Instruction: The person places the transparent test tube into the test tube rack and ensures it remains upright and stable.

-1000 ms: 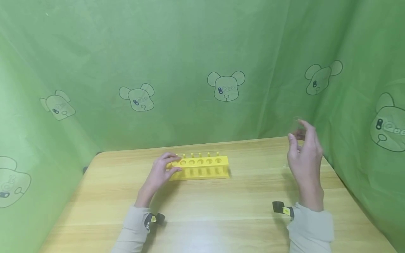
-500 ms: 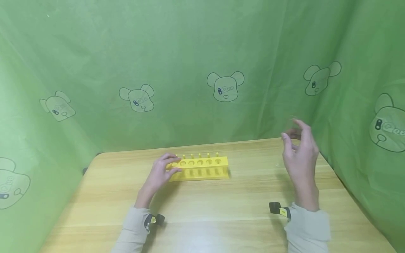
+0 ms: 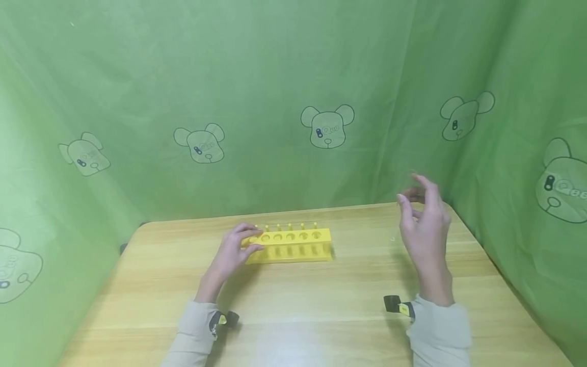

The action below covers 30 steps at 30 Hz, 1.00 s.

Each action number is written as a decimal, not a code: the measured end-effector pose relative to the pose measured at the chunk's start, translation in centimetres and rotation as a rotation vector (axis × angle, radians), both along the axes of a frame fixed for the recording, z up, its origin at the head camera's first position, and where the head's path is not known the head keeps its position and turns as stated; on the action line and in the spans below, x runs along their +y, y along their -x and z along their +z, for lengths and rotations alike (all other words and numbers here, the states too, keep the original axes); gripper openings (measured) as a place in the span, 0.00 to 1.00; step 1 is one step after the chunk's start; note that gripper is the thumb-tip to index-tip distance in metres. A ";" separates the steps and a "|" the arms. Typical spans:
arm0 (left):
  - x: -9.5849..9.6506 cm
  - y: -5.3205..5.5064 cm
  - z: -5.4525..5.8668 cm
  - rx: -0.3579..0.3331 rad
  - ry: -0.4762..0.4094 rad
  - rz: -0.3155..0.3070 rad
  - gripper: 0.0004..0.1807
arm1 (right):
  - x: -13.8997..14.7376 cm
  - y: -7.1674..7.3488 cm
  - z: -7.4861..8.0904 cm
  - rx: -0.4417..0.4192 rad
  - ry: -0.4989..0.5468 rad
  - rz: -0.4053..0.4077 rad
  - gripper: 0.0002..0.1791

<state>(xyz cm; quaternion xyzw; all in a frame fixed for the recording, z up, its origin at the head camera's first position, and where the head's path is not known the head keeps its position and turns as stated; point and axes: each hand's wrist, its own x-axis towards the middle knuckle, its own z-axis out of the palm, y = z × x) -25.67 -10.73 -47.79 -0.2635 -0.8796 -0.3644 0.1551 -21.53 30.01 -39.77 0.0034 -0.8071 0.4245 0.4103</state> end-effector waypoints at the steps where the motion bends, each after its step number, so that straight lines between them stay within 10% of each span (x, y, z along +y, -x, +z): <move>1: 0.0 0.0 0.0 -0.001 -0.003 0.000 0.22 | -0.1 0.0 0.0 0.005 -0.001 0.001 0.30; 30: -0.1 0.2 -0.1 0.003 -0.006 -0.010 0.22 | -2.9 0.9 0.4 0.101 -0.027 0.100 0.29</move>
